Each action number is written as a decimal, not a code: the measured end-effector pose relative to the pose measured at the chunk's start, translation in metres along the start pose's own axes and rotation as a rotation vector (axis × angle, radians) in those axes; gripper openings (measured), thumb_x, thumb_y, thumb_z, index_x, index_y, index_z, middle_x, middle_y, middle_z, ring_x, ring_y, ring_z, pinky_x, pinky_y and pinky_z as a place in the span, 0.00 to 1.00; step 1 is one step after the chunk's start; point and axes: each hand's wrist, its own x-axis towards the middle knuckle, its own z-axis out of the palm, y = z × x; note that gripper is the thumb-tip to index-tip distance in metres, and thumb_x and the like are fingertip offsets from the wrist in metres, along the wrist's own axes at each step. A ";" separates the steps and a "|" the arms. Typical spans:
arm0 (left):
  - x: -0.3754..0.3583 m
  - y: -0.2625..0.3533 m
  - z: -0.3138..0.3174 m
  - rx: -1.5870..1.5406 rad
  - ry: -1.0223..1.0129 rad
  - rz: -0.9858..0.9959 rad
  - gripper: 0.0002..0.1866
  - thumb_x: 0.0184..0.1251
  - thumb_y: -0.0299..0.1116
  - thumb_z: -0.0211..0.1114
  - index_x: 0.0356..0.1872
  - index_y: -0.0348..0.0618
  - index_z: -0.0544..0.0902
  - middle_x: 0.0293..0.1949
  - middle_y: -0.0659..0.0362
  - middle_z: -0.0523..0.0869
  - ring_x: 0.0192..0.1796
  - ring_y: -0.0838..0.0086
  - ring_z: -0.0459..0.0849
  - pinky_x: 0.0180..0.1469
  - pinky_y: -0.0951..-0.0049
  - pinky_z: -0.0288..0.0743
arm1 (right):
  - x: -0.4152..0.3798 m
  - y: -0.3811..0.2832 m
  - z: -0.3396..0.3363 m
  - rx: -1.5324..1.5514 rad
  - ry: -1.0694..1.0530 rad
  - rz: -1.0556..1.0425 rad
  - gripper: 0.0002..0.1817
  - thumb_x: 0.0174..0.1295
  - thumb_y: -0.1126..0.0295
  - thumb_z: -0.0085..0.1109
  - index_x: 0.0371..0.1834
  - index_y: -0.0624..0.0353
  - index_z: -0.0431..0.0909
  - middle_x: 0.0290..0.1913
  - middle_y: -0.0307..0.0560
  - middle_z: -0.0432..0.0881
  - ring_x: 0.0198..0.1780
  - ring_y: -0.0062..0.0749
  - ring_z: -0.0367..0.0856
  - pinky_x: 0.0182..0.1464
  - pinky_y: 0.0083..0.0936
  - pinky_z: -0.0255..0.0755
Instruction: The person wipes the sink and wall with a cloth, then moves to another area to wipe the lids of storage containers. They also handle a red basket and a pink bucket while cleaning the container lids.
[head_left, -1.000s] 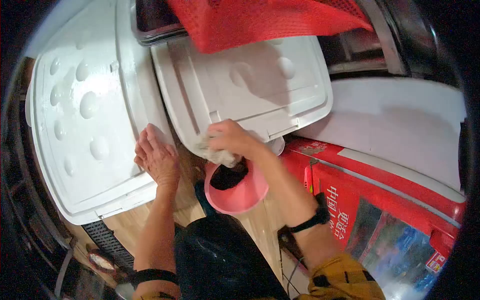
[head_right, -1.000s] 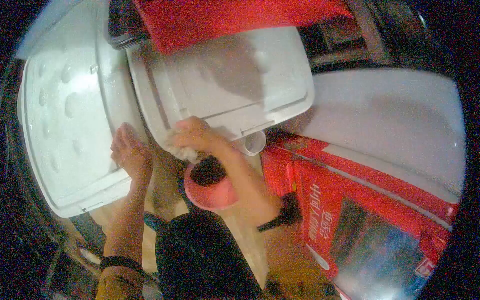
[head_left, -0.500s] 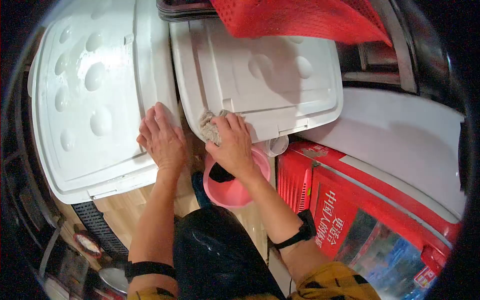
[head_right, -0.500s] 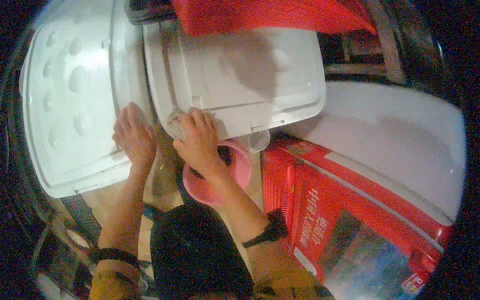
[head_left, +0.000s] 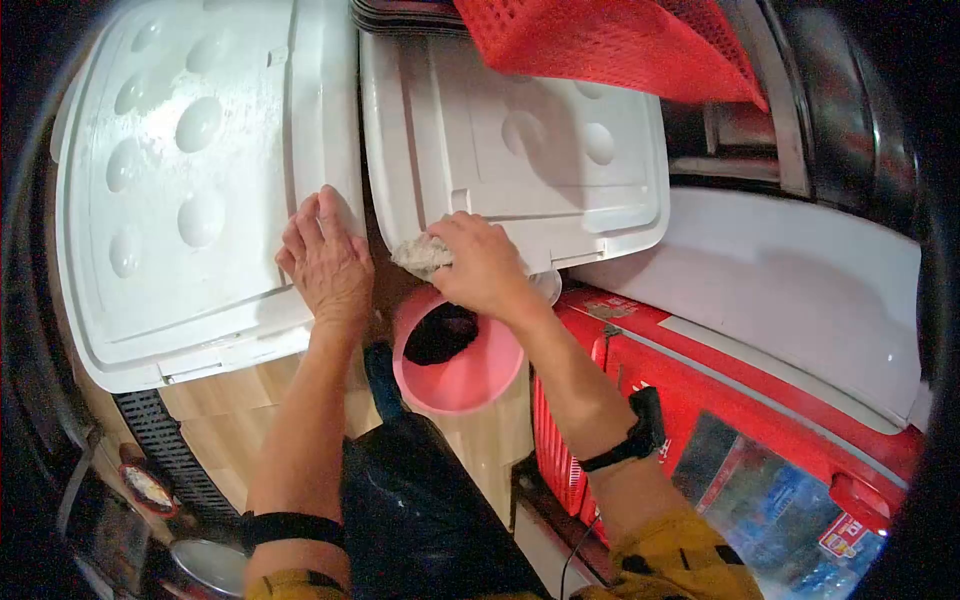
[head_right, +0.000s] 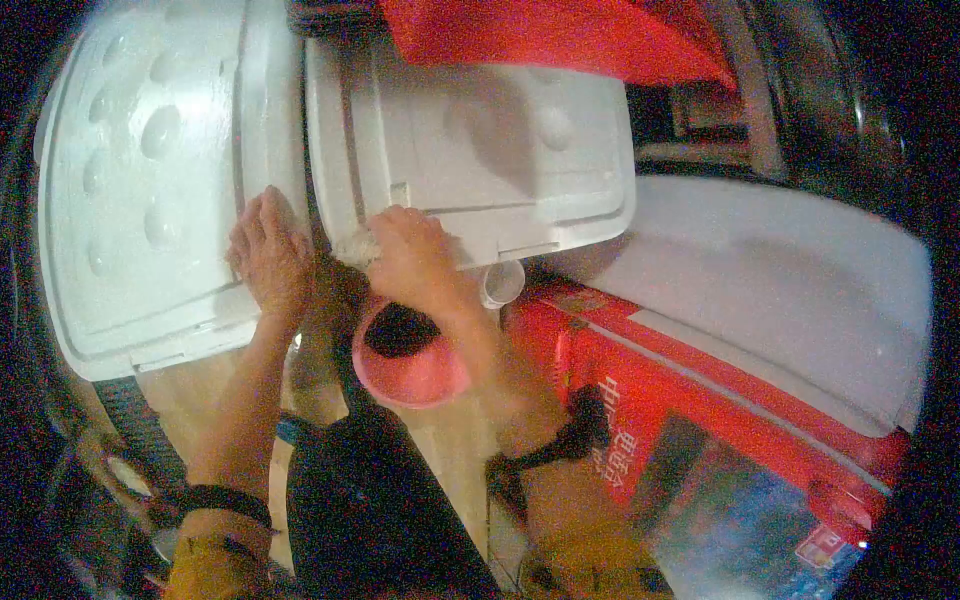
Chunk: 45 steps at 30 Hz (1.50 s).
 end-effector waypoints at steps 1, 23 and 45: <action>-0.001 0.000 0.000 -0.010 -0.001 -0.003 0.38 0.50 0.31 0.64 0.66 0.51 0.63 0.61 0.59 0.69 0.63 0.59 0.64 0.60 0.56 0.56 | 0.001 0.000 -0.002 -0.010 -0.003 0.002 0.18 0.43 0.71 0.57 0.42 0.60 0.78 0.39 0.53 0.80 0.43 0.55 0.77 0.50 0.44 0.72; -0.001 0.000 0.002 0.012 0.007 0.001 0.38 0.50 0.31 0.64 0.67 0.51 0.63 0.62 0.57 0.68 0.64 0.59 0.64 0.61 0.56 0.55 | -0.024 -0.016 0.023 -0.054 0.013 0.033 0.22 0.39 0.73 0.64 0.43 0.54 0.74 0.46 0.47 0.69 0.54 0.48 0.67 0.57 0.39 0.60; -0.004 -0.008 0.000 -0.031 0.095 0.013 0.30 0.53 0.33 0.62 0.61 0.51 0.69 0.57 0.59 0.72 0.60 0.61 0.67 0.57 0.57 0.59 | -0.069 -0.002 -0.018 0.163 0.273 0.413 0.20 0.39 0.82 0.57 0.40 0.61 0.73 0.38 0.50 0.76 0.46 0.38 0.77 0.53 0.28 0.69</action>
